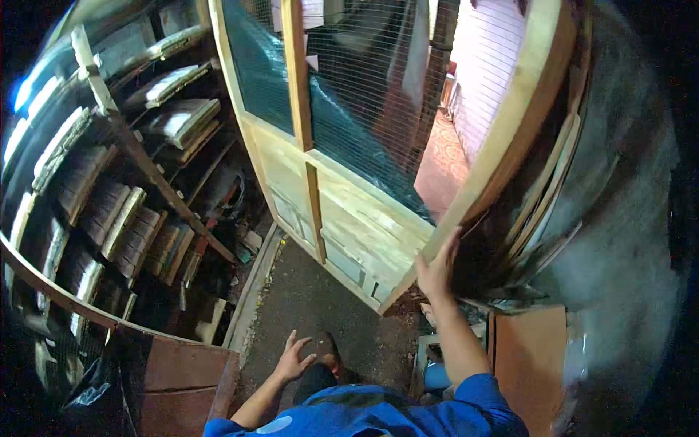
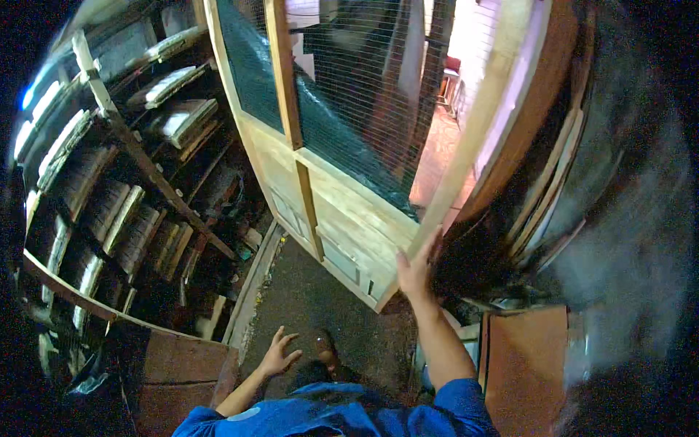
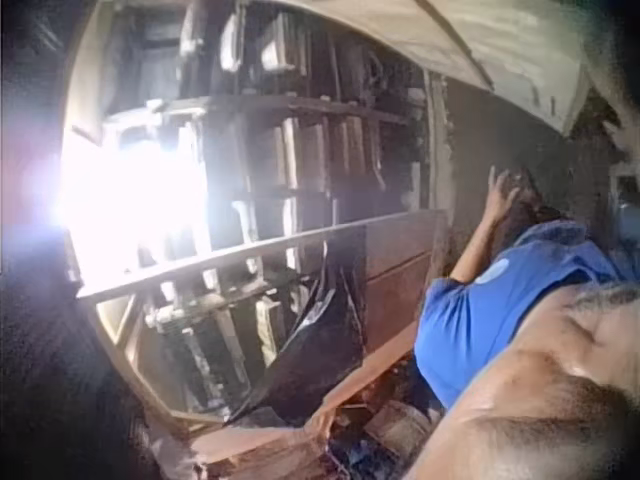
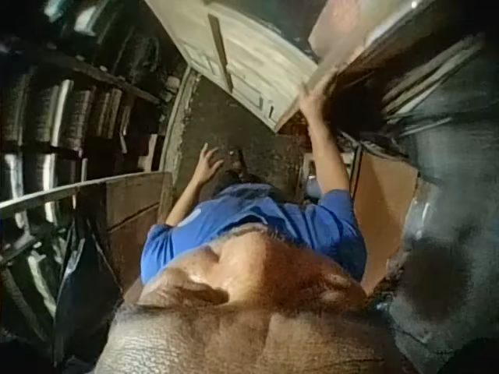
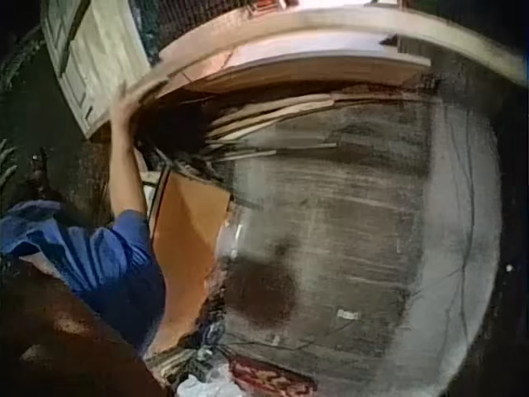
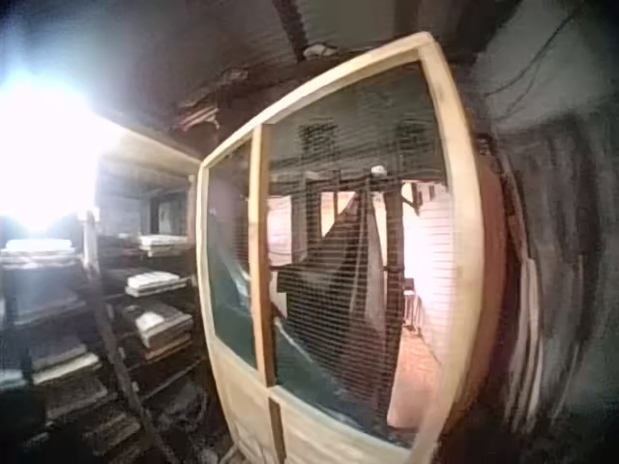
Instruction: The person removes a wooden tray containing white blocks from a shelf, carries it to a table, and slices the blocks into strips with a knife.
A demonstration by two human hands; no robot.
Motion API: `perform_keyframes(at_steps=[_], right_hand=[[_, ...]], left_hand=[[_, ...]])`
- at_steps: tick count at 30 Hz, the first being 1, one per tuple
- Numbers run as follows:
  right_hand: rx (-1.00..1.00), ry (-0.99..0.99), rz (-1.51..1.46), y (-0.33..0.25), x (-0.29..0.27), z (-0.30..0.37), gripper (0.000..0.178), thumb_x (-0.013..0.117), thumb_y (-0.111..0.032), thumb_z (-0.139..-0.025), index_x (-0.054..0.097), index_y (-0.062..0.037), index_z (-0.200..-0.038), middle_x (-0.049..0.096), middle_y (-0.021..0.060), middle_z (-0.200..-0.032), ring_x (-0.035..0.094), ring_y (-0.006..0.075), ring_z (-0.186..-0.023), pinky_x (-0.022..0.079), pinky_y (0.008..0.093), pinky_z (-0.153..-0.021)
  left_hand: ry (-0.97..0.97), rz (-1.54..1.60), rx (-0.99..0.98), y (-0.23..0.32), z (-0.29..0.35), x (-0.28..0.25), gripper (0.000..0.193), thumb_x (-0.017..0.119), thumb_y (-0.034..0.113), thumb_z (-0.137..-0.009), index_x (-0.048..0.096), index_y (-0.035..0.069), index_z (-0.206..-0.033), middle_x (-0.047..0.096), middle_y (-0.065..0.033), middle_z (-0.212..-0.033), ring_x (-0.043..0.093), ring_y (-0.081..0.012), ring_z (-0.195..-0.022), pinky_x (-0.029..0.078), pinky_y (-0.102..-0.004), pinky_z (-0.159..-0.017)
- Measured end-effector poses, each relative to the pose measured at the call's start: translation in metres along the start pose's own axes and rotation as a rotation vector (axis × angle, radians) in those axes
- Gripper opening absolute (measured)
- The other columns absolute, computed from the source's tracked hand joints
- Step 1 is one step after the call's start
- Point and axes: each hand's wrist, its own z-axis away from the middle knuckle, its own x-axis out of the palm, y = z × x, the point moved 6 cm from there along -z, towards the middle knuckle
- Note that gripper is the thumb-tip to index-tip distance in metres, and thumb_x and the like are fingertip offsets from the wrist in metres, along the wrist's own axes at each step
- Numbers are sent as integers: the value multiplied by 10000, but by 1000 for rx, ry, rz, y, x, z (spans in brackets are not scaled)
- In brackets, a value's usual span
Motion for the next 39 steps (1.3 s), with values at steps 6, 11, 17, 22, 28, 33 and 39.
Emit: perform_keyframes(at_steps=[6, 11, 17, 22, 28, 33, 39], right_hand=[[211, 101, 117, 72, 7, -74, 1053, 721, -230, -878, -24, 9, -1584, 120, 302, -1622, 178, 439, -1492, 199, 461, -1210], [348, 201, 103, 109, 19, -142, 1019, 690, -324, -929, -20, -25, -1597, 118, 262, -1642, 220, 388, -1492, 221, 437, -1200], [496, 173, 82, 186, 47, -231, 956, 640, -359, -975, -14, -63, -1607, 142, 219, -1650, 291, 340, -1470, 279, 410, -1177], [516, 242, -216, 251, 80, -304, 1066, 669, -504, -924, -43, -105, -1611, 184, 212, -1643, 268, 358, -1483, 249, 448, -1194], [615, 259, -416, 342, 134, -390, 899, 581, -523, -971, 137, -53, -1596, 286, 227, -1597, 342, 343, -1447, 259, 444, -1191], [295, 414, -238, 446, 113, -500, 666, 644, -389, -979, 415, 60, -1414, 542, 218, -1352, 557, 289, -1166, 474, 407, -976], [197, 337, -654, 441, 168, -590, 548, 632, -313, -992, 459, 37, -1377, 523, 168, -1351, 534, 277, -1185, 518, 408, -926]], left_hand=[[85, 41, 11, -36, -83, -31, 625, 749, 362, -872, 536, 130, -1411, 239, -315, -1582, 326, -457, -1442, 377, -485, -1141], [174, 56, -116, -83, -118, -80, 611, 757, 345, -866, 550, 118, -1395, 234, -319, -1582, 343, -455, -1433, 386, -464, -1137], [193, 0, -237, -98, -150, -120, 604, 740, 323, -870, 546, 106, -1398, 242, -327, -1575, 327, -457, -1440, 382, -466, -1140], [222, 17, -307, -81, -187, -140, 591, 726, 336, -881, 548, 106, -1396, 258, -334, -1564, 343, -447, -1435, 388, -473, -1134], [340, -4, -391, -71, -203, -143, 615, 726, 367, -881, 551, 80, -1395, 325, -320, -1541, 336, -421, -1448, 375, -463, -1145], [340, 23, -435, -67, -250, -139, 611, 714, 385, -892, 558, 67, -1389, 402, -279, -1514, 252, -417, -1485, 354, -477, -1160], [390, 36, -522, -37, -275, -156, 644, 712, 423, -887, 541, 68, -1397, 391, -293, -1514, 262, -425, -1479, 341, -481, -1167]])
